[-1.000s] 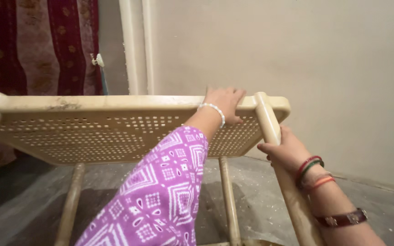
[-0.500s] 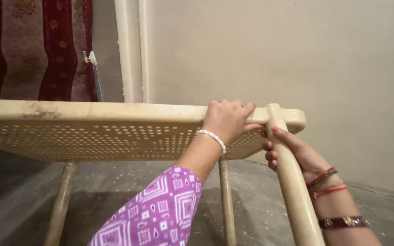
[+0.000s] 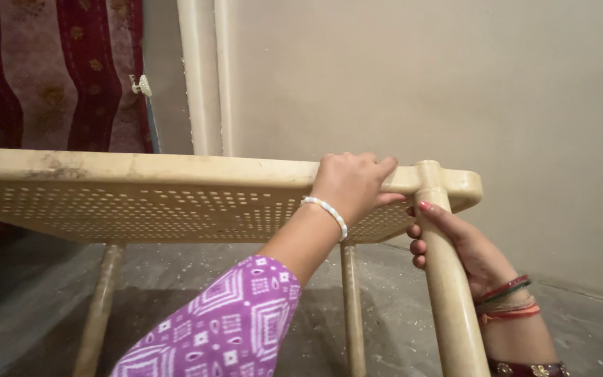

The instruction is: The person disassembles a beige plastic two-tier stand by hand, removing each leg from the top and bottom shelves and placing them on the floor.

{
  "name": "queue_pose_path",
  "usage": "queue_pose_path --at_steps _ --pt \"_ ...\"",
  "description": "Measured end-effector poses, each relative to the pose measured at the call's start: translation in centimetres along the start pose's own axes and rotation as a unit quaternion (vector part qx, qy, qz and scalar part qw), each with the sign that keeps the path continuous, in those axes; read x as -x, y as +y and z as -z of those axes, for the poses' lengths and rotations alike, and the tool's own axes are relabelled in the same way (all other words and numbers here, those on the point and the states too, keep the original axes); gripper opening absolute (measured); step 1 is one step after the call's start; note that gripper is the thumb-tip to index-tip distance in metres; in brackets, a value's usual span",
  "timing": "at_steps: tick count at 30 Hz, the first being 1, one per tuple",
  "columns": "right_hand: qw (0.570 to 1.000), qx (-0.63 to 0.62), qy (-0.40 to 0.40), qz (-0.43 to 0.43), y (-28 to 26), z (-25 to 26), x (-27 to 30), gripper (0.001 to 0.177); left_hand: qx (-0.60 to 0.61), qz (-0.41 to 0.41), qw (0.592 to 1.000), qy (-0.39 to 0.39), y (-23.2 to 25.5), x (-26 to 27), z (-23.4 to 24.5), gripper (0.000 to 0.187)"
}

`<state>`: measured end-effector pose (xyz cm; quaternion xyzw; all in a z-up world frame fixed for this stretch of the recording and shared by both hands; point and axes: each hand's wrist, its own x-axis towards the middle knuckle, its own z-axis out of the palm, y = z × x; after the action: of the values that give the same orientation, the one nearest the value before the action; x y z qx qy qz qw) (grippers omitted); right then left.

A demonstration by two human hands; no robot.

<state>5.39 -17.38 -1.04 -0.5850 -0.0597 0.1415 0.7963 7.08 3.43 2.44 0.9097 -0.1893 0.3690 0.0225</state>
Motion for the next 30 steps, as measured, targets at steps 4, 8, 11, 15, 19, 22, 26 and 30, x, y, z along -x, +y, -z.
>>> queue_pose_path --at_steps 4,8,11,15,19,22,26,30 --pt "0.992 -0.125 -0.012 -0.010 1.0 0.1 0.0 0.053 0.006 0.001 0.988 -0.151 0.0 -1.4 2.6 0.045" --pt "0.836 -0.400 -0.366 -0.083 1.4 0.8 -1.2 0.058 0.025 -0.052 0.950 -0.306 -0.1 -5.3 4.2 0.057" --pt "0.887 -0.359 -0.275 -0.098 1.6 2.1 -1.1 0.038 0.112 -0.098 0.950 -0.276 -0.2 -5.3 3.6 0.067" --pt "0.912 -0.309 -0.259 -0.070 1.9 3.3 -0.6 0.036 0.147 -0.063 0.958 -0.237 0.2 -4.3 2.4 0.057" --pt "0.922 -0.287 -0.251 -0.063 1.7 3.3 0.0 0.036 0.150 -0.043 0.954 -0.255 0.7 -4.2 2.8 0.045" --pt "0.925 -0.281 -0.248 -0.057 1.6 3.3 0.5 0.036 0.149 -0.023 0.947 -0.282 1.2 -4.2 3.5 0.041" --pt "0.930 -0.273 -0.239 -0.051 1.5 2.8 0.9 0.038 0.134 -0.018 0.946 -0.293 1.3 -4.3 4.2 0.039" --pt "0.982 -0.141 -0.127 -0.014 0.3 1.8 0.8 0.044 0.140 0.015 0.944 -0.299 1.1 -4.1 4.4 0.044"
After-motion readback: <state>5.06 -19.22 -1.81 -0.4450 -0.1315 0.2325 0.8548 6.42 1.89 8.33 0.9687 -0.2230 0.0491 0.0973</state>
